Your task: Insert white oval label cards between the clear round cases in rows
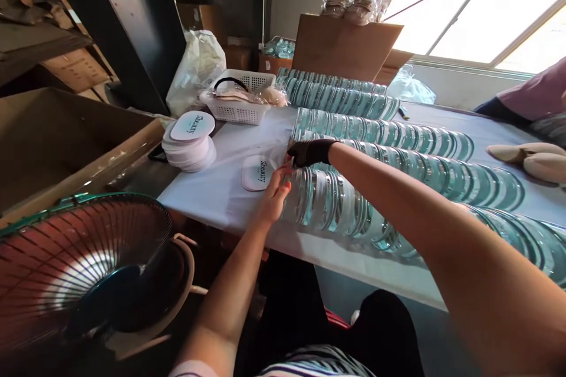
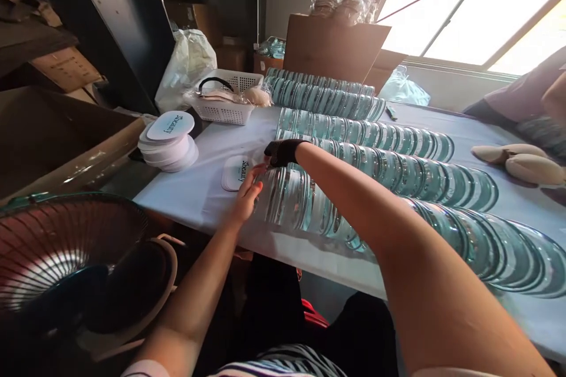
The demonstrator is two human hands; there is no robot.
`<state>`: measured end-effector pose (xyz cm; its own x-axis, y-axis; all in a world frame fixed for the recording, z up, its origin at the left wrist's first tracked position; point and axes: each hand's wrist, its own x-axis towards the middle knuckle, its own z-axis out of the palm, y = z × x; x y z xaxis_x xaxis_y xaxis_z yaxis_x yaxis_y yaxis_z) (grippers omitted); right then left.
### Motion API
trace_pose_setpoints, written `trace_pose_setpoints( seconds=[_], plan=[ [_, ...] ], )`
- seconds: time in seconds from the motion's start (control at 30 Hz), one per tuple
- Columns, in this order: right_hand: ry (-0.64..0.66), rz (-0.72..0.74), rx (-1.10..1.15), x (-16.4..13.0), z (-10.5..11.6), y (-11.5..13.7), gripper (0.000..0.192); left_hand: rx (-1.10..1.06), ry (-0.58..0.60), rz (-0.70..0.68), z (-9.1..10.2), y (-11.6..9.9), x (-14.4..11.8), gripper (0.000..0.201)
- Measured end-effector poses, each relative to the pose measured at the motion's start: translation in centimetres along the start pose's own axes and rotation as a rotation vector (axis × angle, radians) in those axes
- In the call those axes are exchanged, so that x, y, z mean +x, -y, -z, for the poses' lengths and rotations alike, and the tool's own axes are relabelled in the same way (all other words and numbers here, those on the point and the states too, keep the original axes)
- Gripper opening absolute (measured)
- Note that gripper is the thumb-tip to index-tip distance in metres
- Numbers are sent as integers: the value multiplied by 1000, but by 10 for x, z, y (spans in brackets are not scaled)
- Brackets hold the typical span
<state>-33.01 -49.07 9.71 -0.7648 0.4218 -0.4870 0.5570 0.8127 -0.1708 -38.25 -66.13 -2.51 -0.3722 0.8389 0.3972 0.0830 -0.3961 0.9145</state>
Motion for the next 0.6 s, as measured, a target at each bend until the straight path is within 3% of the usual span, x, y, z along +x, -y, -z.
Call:
trace_pose_setpoints(
  seconds=[0.23, 0.37, 0.47, 0.6],
  plan=[
    [-27, 161, -47, 8, -1, 2, 48, -11, 14, -53, 2, 6, -1, 38],
    [-192, 245, -214, -7, 0, 9, 41, 26, -10, -61, 4, 17, 2, 36],
    [-324, 216, -126, -29, -4, 13, 34, 22, -43, -66, 4, 21, 4, 36],
    [-509, 195, -27, -70, -35, 29, 26, -12, -63, -89, 2, 18, 6, 34]
  ],
)
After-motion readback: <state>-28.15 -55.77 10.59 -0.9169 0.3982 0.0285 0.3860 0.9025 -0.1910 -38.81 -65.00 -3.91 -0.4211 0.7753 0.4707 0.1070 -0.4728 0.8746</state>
